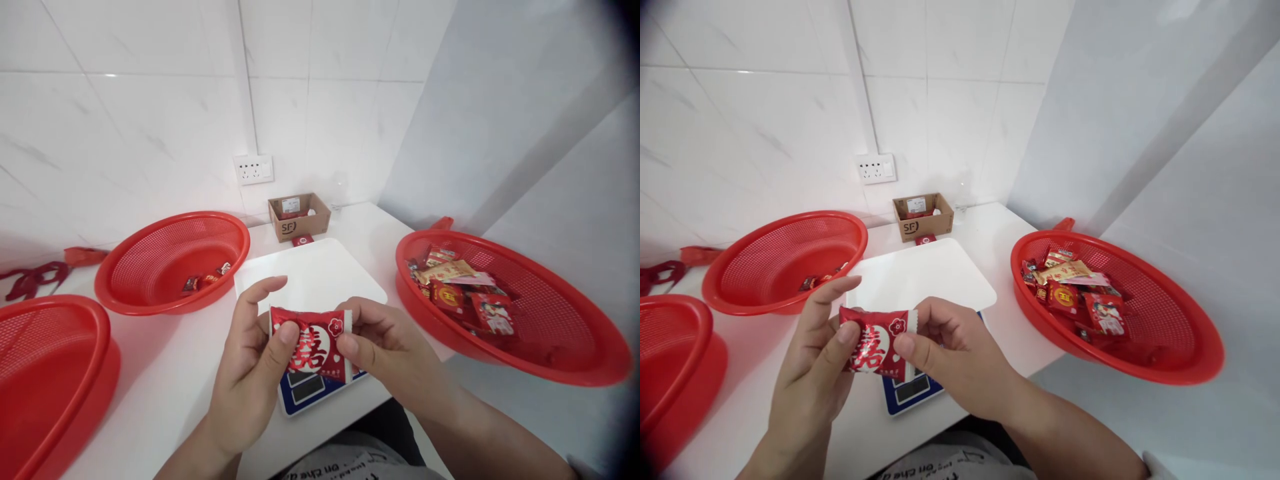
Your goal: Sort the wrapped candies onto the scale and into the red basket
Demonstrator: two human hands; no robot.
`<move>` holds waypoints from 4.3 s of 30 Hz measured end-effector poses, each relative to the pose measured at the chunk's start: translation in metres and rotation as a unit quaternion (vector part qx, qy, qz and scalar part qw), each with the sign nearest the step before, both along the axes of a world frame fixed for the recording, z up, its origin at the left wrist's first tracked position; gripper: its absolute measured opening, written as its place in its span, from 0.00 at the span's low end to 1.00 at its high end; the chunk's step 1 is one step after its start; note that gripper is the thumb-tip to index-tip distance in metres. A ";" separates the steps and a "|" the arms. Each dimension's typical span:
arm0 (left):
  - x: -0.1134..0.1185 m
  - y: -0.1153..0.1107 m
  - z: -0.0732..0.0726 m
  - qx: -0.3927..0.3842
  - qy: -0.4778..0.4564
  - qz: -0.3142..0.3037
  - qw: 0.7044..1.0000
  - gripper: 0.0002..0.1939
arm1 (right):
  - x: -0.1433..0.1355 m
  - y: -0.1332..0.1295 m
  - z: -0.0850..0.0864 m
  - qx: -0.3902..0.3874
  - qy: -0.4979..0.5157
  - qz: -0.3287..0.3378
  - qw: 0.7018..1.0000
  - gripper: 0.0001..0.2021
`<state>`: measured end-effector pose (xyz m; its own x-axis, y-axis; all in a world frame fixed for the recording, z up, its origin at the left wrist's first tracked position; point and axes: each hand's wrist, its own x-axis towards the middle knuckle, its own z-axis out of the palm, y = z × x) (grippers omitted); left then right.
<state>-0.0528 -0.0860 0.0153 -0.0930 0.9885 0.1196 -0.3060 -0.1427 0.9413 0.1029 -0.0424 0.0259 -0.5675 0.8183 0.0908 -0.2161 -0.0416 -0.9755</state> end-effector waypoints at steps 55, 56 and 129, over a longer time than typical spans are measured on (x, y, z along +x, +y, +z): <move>-0.003 0.014 -0.005 0.038 0.202 -0.076 0.976 0.10 | 0.004 0.009 -0.018 0.300 -0.102 -0.105 0.943 0.17; -0.004 0.014 -0.006 0.043 0.203 -0.064 0.976 0.10 | 0.005 0.009 -0.017 0.286 -0.095 -0.086 0.950 0.17; -0.004 0.020 -0.001 0.020 0.179 -0.098 0.979 0.12 | 0.008 0.016 -0.015 0.368 -0.187 -0.093 0.906 0.21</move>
<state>-0.0566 -0.0661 0.0141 0.1530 0.9771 0.1480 0.0171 -0.1524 0.9882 0.1111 -0.0267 0.0109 -0.5298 0.6982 0.4816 0.1981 0.6539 -0.7302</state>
